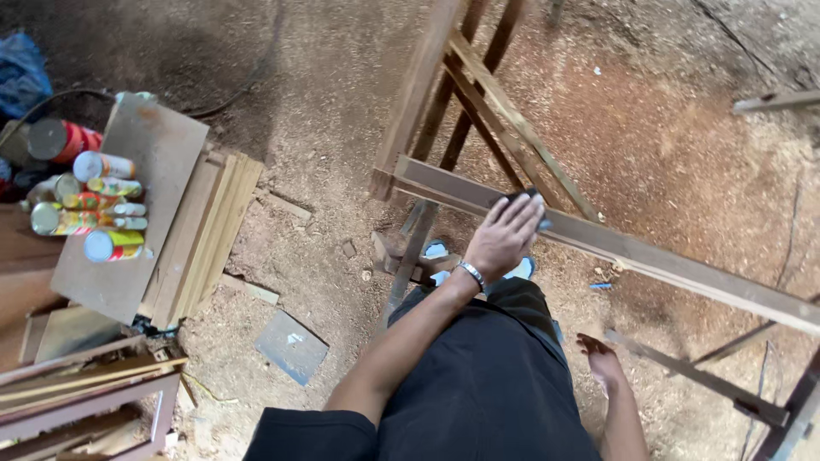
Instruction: The person sands the surface of a wooden frame by hand using a piece of sandpaper, moving along the edges and joints.
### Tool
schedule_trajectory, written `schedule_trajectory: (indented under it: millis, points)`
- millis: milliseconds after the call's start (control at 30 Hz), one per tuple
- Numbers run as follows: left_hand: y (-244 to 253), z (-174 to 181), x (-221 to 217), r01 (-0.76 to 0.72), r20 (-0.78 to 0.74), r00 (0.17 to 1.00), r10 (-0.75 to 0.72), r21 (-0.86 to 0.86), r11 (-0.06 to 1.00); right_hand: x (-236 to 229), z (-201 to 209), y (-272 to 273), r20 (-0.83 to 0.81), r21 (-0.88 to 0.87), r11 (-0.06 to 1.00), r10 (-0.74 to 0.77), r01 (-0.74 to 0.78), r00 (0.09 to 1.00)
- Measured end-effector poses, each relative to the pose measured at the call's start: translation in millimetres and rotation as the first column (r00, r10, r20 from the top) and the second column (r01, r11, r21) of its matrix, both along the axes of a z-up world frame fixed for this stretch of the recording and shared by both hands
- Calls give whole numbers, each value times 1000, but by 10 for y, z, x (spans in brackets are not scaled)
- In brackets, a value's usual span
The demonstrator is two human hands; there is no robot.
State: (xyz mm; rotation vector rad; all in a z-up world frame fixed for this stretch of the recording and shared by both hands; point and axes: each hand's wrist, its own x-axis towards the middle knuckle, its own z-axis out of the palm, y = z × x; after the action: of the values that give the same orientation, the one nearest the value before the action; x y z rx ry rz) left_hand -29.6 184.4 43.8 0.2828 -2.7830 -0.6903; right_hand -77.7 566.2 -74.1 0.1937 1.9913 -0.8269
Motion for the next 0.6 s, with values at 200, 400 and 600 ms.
schedule_trajectory:
  millis: [200,400,600]
  points:
    - [-576,0,214,-109,503,863,50,87,990,69,144,14,21,188,981,34,-37,999]
    - [-1520,-116,713,-368,193,896,401,-184,911,291,178,181,121,179,982,-76,54,990]
    - [-474,-168,205,-45,206,974,95,-234,971,426,377,84,56,312,940,123,-134,991]
